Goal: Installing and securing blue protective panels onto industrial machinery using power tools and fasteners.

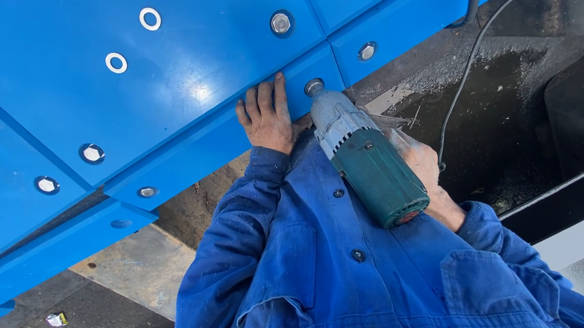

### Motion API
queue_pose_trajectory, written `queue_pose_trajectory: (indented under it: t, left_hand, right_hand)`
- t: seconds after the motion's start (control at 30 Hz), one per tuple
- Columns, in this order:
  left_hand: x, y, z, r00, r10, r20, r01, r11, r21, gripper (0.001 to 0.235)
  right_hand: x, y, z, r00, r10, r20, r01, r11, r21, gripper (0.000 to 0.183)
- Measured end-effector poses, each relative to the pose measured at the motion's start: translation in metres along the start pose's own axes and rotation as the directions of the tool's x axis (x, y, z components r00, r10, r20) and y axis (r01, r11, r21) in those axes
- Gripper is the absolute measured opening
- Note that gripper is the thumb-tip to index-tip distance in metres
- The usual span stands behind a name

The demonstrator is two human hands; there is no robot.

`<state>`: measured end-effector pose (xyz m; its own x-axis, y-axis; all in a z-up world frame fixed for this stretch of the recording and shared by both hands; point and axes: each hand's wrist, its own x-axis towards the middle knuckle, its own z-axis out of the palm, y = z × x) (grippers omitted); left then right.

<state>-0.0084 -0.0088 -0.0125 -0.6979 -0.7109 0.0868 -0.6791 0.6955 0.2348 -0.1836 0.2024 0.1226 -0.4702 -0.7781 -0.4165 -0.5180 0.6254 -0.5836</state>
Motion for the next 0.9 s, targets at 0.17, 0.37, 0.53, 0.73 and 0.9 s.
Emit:
queue_pose_trajectory:
  t: [0.17,0.37,0.53,0.73,0.9]
  left_hand:
    - [0.001,0.001,-0.003,1.0,-0.015,0.002,0.015,0.999,-0.05,0.116]
    - [0.001,0.008,-0.02,0.999,-0.035,0.036,0.033,0.997,0.064,0.104]
    - [0.007,0.022,-0.038,0.997,-0.069,-0.022,0.067,0.996,-0.065,0.106]
    - [0.007,0.023,-0.029,0.992,-0.128,-0.024,0.127,0.991,-0.048,0.106]
    - [0.009,0.028,-0.032,0.993,-0.115,-0.011,0.115,0.993,0.003,0.109]
  right_hand:
    - [0.003,-0.006,-0.01,0.995,-0.096,-0.028,0.096,0.995,0.0,0.036]
    - [0.013,-0.028,-0.04,0.967,-0.253,-0.018,0.25,0.962,-0.111,0.039]
    - [-0.011,0.048,-0.015,0.962,-0.273,-0.012,0.273,0.962,0.008,0.032]
    - [-0.027,0.075,-0.043,0.969,-0.216,-0.123,0.246,0.899,0.362,0.026]
    - [-0.018,0.109,-0.048,0.982,-0.123,-0.143,0.173,0.889,0.424,0.035]
